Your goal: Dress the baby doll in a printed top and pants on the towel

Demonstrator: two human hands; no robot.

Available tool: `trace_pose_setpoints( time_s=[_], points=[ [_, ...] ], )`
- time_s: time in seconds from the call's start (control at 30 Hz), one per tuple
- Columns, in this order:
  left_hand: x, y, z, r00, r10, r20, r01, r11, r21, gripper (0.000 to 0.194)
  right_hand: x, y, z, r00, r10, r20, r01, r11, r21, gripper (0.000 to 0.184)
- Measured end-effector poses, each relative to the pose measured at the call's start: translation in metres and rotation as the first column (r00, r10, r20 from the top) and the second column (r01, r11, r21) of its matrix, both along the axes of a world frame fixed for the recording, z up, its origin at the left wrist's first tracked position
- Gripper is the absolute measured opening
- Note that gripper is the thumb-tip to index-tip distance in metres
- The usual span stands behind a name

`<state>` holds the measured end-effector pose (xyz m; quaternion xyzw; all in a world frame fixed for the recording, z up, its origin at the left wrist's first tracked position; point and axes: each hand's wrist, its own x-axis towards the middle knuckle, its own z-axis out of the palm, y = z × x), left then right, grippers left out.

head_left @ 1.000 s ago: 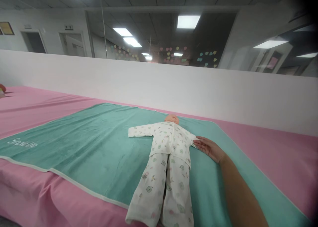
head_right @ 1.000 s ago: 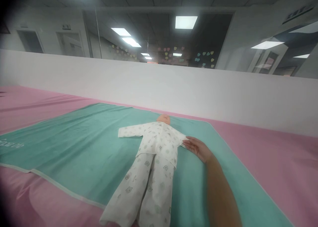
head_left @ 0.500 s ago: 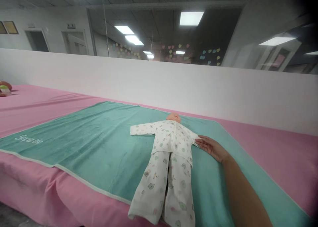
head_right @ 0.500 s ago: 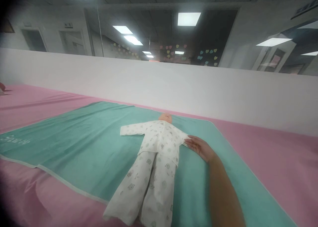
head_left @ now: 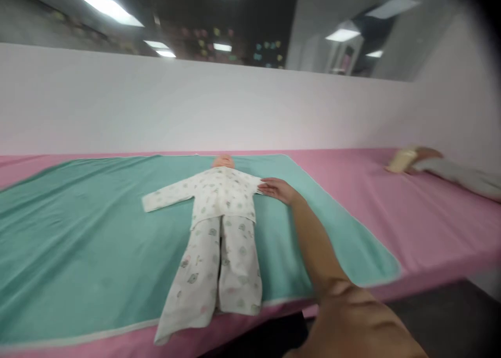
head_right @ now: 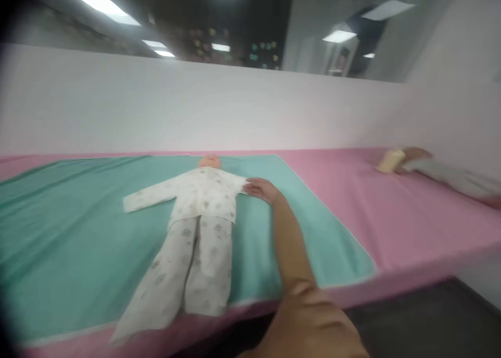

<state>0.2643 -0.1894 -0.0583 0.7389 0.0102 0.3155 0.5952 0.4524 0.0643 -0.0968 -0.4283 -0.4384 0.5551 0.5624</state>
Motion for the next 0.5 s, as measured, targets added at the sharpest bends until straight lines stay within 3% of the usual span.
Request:
trace_pose_setpoints(
  time_s=[0.1, 0.17, 0.2, 0.27, 0.33, 0.4, 0.5],
  points=[
    [-0.016, -0.001, -0.016, 1.000, 0.004, -0.027, -0.008, 0.989, -0.146, 0.022, 0.006, 0.005, 0.000, 0.999, 0.048, -0.025, -0.049, 0.999, -0.014, 0.021],
    [-0.025, -0.003, -0.025, 0.994, 0.087, -0.060, -0.104, 0.911, -0.400, 0.021, 0.010, 0.006, 0.001, 0.995, 0.084, -0.046, -0.085, 0.996, -0.013, 0.020],
    [-0.029, -0.005, -0.029, 0.989, 0.122, -0.087, -0.150, 0.819, -0.554, 0.022, 0.010, 0.006, 0.001, 0.993, 0.100, -0.058, -0.101, 0.995, -0.006, 0.020],
    [-0.034, -0.010, -0.033, 0.983, 0.144, -0.112, -0.175, 0.584, -0.792, 0.028, 0.010, 0.005, 0.000, 0.991, 0.108, -0.077, -0.106, 0.994, 0.019, 0.021],
    [-0.036, -0.015, -0.032, 0.990, 0.125, -0.067, -0.116, 0.444, -0.889, 0.032, 0.010, 0.004, -0.001, 0.991, 0.100, -0.086, -0.097, 0.994, 0.044, 0.020],
    [-0.037, -0.017, -0.027, 0.993, 0.116, -0.009, -0.055, 0.399, -0.915, 0.031, 0.009, 0.004, -0.003, 0.991, 0.103, -0.085, -0.098, 0.994, 0.056, 0.020],
    [-0.040, -0.019, -0.018, 0.996, 0.092, 0.007, -0.031, 0.402, -0.915, 0.028, 0.011, 0.006, -0.006, 0.989, 0.113, -0.100, -0.106, 0.992, 0.073, 0.020]
  ],
)
